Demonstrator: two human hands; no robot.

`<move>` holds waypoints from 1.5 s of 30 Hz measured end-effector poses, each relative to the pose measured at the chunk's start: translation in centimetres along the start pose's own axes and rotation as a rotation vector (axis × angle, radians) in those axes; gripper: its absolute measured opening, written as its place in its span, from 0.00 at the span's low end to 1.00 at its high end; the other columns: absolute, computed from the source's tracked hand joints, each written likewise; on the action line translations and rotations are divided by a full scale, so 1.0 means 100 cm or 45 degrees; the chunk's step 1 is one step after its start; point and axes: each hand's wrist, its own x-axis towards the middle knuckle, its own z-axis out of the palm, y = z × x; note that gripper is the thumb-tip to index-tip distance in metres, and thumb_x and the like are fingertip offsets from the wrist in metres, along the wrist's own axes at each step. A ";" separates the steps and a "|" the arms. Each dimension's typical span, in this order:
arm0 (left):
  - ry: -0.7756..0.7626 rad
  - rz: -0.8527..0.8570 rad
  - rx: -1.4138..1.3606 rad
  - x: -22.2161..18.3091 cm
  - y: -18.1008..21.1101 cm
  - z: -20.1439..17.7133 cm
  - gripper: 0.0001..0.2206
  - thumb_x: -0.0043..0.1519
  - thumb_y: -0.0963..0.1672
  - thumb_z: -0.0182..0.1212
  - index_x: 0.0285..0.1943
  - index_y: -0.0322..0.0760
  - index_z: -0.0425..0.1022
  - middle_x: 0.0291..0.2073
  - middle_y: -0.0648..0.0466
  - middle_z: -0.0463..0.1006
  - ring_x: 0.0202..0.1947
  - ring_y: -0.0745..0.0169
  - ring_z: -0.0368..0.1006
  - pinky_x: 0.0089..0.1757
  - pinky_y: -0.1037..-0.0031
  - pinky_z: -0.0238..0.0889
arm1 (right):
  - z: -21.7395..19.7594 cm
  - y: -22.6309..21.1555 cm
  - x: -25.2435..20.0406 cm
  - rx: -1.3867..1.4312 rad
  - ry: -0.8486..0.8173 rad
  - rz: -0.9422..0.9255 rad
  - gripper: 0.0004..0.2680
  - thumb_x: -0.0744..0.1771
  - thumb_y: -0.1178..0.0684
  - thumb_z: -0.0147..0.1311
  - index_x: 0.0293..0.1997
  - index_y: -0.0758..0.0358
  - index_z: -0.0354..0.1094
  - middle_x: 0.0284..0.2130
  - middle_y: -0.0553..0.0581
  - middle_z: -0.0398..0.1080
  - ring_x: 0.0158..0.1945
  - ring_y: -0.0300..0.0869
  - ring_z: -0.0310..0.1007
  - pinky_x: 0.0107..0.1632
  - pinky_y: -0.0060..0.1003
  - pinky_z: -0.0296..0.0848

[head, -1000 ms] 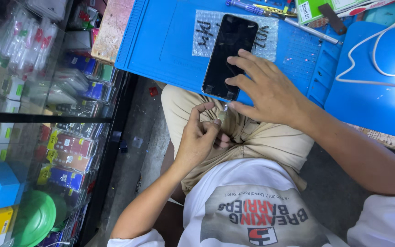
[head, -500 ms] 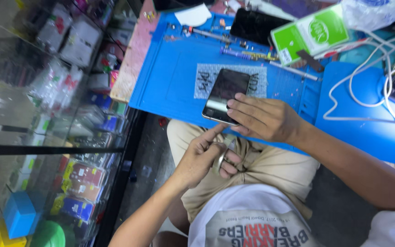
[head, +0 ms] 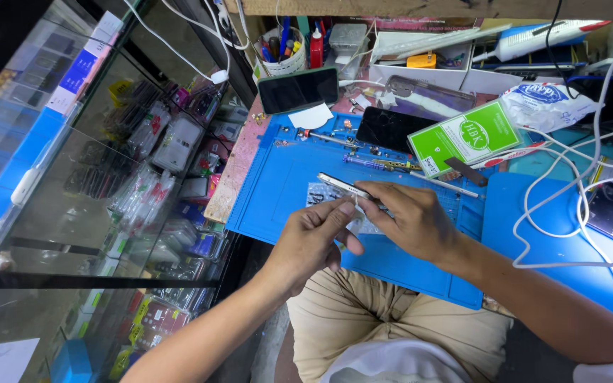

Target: The person removes the back cover of a phone, applies adhesive from a tube to the frame, and secures the components with tape.

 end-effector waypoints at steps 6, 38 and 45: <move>0.010 -0.174 0.179 0.011 0.010 0.001 0.15 0.69 0.49 0.51 0.55 0.36 0.77 0.26 0.53 0.82 0.21 0.70 0.77 0.22 0.82 0.63 | -0.006 0.007 0.003 0.117 -0.070 0.049 0.10 0.66 0.60 0.62 0.51 0.67 0.72 0.38 0.61 0.79 0.37 0.46 0.82 0.38 0.37 0.79; 0.052 0.352 0.188 0.025 -0.008 -0.001 0.27 0.69 0.44 0.52 0.79 0.39 0.53 0.20 0.50 0.77 0.17 0.70 0.71 0.21 0.79 0.65 | -0.059 0.081 0.010 -0.168 -0.125 0.823 0.08 0.70 0.51 0.53 0.51 0.61 0.75 0.35 0.60 0.77 0.32 0.46 0.80 0.37 0.44 0.76; -0.062 0.242 0.147 0.030 0.006 -0.008 0.28 0.70 0.45 0.47 0.81 0.46 0.48 0.25 0.49 0.81 0.18 0.69 0.75 0.21 0.82 0.62 | -0.070 0.096 -0.049 -0.903 -0.461 0.710 0.09 0.65 0.47 0.60 0.38 0.63 0.73 0.34 0.61 0.73 0.42 0.56 0.74 0.41 0.52 0.73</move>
